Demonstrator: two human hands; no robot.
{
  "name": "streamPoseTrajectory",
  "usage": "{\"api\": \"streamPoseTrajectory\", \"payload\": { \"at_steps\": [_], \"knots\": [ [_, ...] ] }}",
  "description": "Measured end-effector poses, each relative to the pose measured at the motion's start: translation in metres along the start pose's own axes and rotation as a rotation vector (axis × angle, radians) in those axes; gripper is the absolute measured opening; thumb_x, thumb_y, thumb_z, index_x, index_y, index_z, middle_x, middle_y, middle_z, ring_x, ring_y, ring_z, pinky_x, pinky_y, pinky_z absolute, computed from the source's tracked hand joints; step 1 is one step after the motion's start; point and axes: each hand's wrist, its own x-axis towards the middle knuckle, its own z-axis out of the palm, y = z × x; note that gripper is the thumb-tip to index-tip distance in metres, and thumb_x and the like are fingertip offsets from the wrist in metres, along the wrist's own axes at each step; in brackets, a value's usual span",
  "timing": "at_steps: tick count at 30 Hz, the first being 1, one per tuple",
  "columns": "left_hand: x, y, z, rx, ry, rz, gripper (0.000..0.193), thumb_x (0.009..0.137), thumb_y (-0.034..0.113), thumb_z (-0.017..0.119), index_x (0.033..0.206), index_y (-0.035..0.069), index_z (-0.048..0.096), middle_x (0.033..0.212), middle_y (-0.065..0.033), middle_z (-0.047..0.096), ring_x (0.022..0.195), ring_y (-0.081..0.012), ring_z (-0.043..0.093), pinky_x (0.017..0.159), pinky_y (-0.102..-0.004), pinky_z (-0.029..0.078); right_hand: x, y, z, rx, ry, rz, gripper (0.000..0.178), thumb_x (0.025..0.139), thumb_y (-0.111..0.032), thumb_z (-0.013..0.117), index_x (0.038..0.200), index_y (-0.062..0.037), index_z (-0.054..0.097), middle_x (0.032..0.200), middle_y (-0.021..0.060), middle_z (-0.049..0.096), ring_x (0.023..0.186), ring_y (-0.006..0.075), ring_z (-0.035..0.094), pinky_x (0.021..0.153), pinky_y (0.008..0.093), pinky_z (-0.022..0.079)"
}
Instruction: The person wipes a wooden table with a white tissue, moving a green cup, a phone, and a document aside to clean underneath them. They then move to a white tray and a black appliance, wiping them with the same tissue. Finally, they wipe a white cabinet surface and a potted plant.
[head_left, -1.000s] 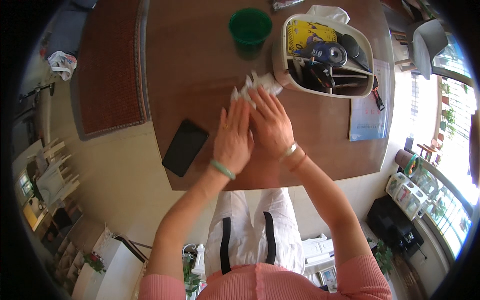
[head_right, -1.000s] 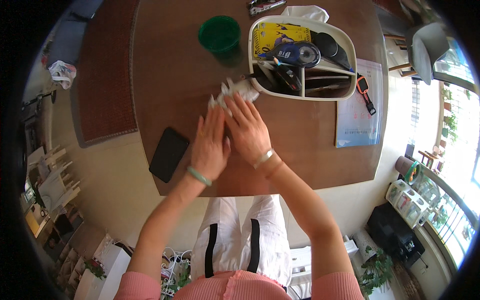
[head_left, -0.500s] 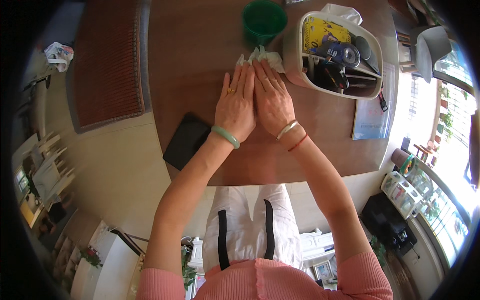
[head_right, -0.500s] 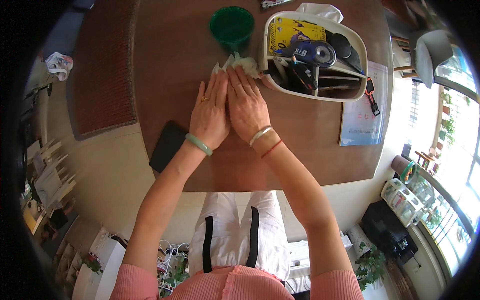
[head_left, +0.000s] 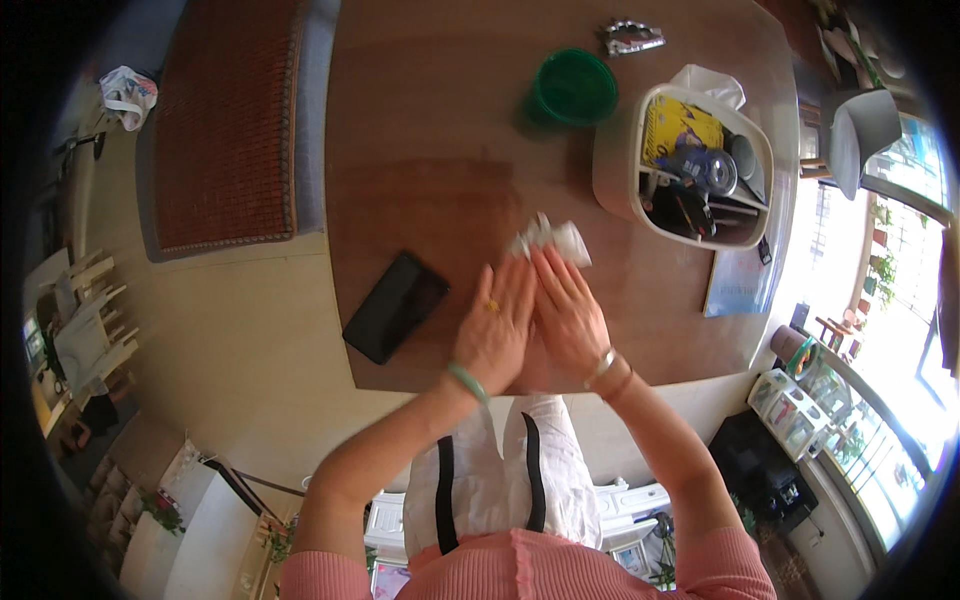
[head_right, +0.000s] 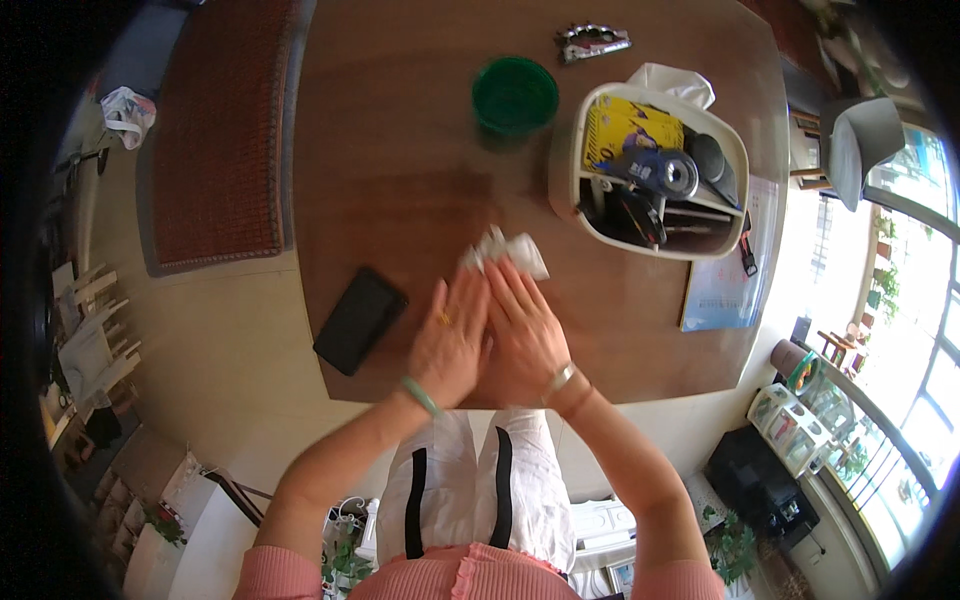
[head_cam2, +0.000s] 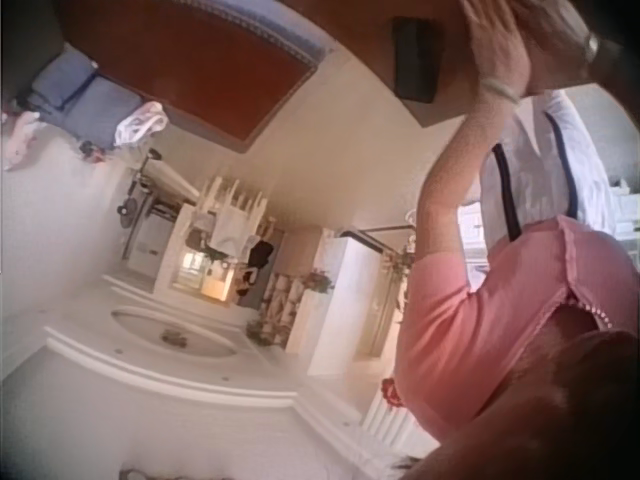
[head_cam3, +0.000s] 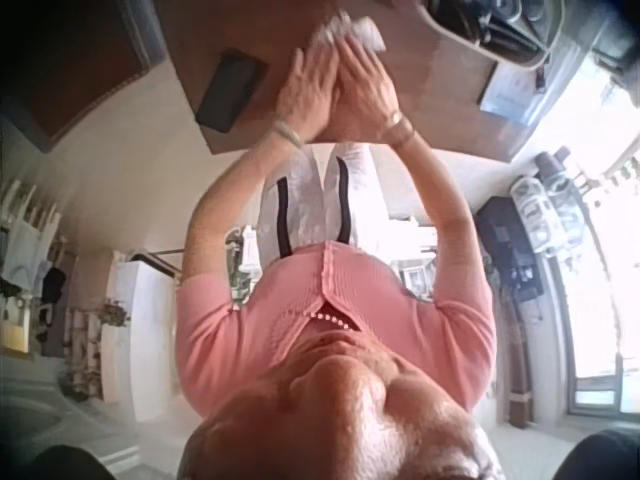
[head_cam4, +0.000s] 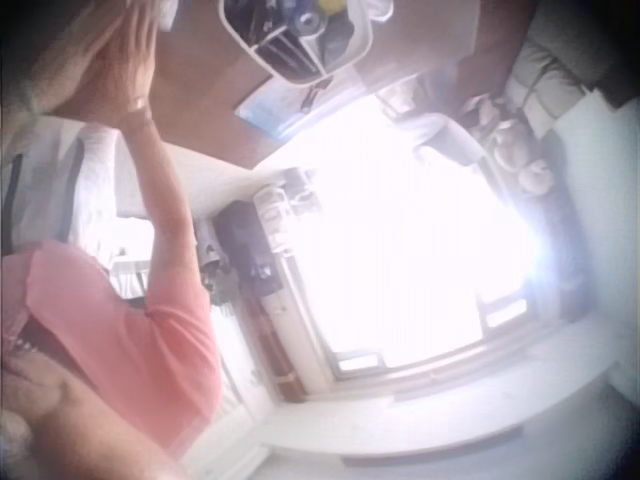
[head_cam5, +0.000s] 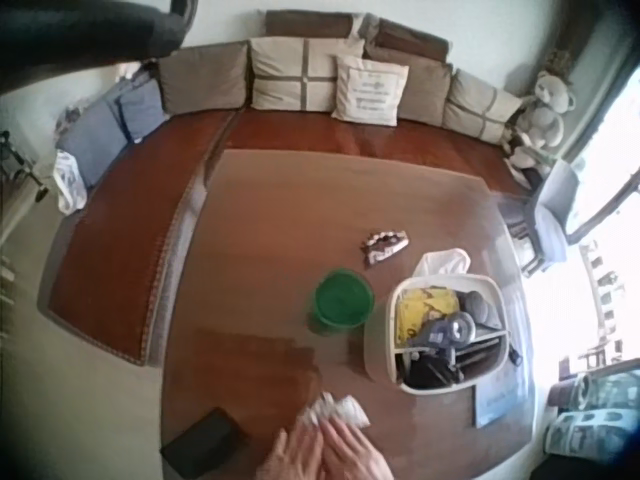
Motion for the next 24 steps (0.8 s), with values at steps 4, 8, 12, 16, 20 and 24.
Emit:
{"api": "streamPoseTrajectory", "payload": {
  "at_steps": [4,8,12,16,20,24],
  "knots": [
    [0.081,-0.085,-0.061,0.056,0.184,-0.073,0.070,0.093,0.012,0.058,0.154,-0.006,0.028,0.159,-0.0253,0.034,0.150,-0.0367,0.030,0.125,-0.0520,0.018,0.130,0.018,0.018,-0.106,0.217,-0.098,0.054,0.091,-0.012,0.050,0.141,0.0070,0.050,0.152,0.0208,0.046,0.146,0.0360,0.037,0.122,0.0455,0.030],
    [0.143,-0.170,-0.108,0.250,0.180,-0.089,0.062,0.098,0.017,0.050,0.153,-0.005,0.030,0.160,-0.0216,0.035,0.151,-0.0316,0.030,0.125,-0.0472,0.021,0.249,0.026,0.031,-0.319,0.306,-0.112,0.051,0.096,-0.015,0.049,0.143,0.0039,0.049,0.154,0.0175,0.044,0.147,0.0339,0.036,0.122,0.0443,0.025],
    [0.191,-0.219,-0.135,0.207,0.258,-0.073,0.053,0.103,0.011,0.043,0.153,0.000,0.032,0.159,-0.0201,0.036,0.150,-0.0321,0.031,0.124,-0.0485,0.023,0.319,0.032,0.031,-0.360,0.379,-0.061,0.052,0.099,-0.022,0.049,0.147,-0.0013,0.047,0.155,0.0132,0.045,0.146,0.0308,0.037,0.122,0.0422,0.026],
    [0.202,-0.241,-0.135,0.235,0.367,-0.013,0.056,0.103,0.021,0.044,0.153,-0.001,0.031,0.159,-0.0187,0.039,0.150,-0.0301,0.033,0.124,-0.0461,0.023,0.334,0.037,0.035,-0.397,0.436,-0.088,0.051,0.100,-0.025,0.049,0.147,-0.0049,0.047,0.155,0.0109,0.045,0.147,0.0294,0.036,0.122,0.0417,0.026],
    [0.164,-0.210,-0.116,0.305,0.364,-0.062,0.057,0.100,0.022,0.049,0.149,-0.004,0.038,0.155,-0.0192,0.044,0.147,-0.0306,0.038,0.123,-0.0476,0.025,0.293,0.022,0.029,-0.300,0.318,-0.111,0.050,0.098,-0.022,0.052,0.144,-0.0038,0.050,0.156,0.0133,0.043,0.147,0.0315,0.036,0.123,0.0437,0.025],
    [0.067,-0.154,-0.099,0.078,0.176,0.028,0.058,0.096,0.020,0.060,0.146,-0.004,0.045,0.153,-0.0204,0.046,0.147,-0.0309,0.038,0.124,-0.0508,0.023,0.175,-0.014,0.026,-0.159,0.072,-0.053,0.057,0.092,-0.019,0.063,0.145,-0.0024,0.049,0.159,0.0150,0.039,0.150,0.0325,0.032,0.121,0.0467,0.030]
  ]
}}
